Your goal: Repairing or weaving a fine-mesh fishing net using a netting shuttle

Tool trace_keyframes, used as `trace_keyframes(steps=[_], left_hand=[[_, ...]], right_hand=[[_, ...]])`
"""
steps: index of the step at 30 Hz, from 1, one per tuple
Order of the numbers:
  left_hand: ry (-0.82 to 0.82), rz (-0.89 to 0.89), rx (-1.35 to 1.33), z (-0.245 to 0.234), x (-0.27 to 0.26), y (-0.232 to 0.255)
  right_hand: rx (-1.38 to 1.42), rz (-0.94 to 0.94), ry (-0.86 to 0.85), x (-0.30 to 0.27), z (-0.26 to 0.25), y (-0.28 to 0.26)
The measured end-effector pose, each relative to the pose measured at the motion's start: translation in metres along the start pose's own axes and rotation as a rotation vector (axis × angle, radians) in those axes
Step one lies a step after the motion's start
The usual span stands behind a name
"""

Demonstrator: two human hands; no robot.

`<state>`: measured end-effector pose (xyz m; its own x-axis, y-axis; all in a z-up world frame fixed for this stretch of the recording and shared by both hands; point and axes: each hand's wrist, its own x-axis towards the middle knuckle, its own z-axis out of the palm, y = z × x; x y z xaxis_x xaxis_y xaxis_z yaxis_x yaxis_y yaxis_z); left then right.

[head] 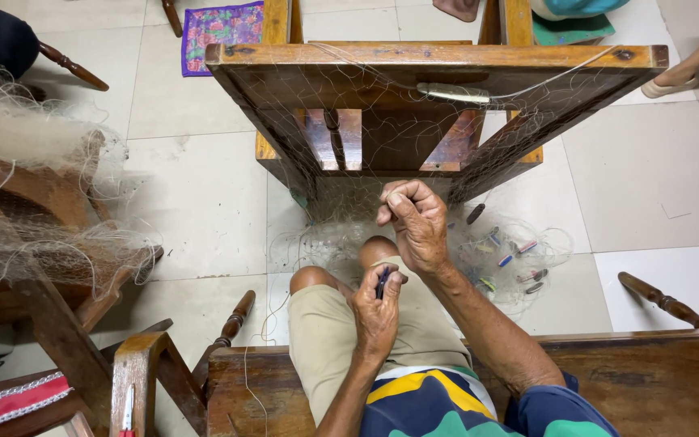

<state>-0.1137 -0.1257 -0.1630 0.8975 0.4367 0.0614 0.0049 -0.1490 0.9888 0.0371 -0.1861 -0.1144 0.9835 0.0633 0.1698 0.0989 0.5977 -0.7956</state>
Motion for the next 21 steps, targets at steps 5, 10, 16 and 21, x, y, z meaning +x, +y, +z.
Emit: trace_keyframes(steps=[5, 10, 16, 21], left_hand=[[0.034, 0.020, -0.099, 0.000, -0.009, -0.014], [0.039, 0.101, -0.155, -0.006, -0.017, 0.003], [0.007, 0.175, -0.061, -0.001, -0.025, -0.004], [-0.041, 0.208, -0.033, -0.007, -0.019, -0.004]], right_hand=[[0.015, 0.008, -0.037, -0.005, 0.002, -0.003], [0.026, 0.010, -0.046, -0.006, 0.003, -0.005], [-0.045, -0.065, -0.007, -0.005, 0.005, -0.005], [0.031, -0.022, 0.012, -0.005, 0.001, 0.000]])
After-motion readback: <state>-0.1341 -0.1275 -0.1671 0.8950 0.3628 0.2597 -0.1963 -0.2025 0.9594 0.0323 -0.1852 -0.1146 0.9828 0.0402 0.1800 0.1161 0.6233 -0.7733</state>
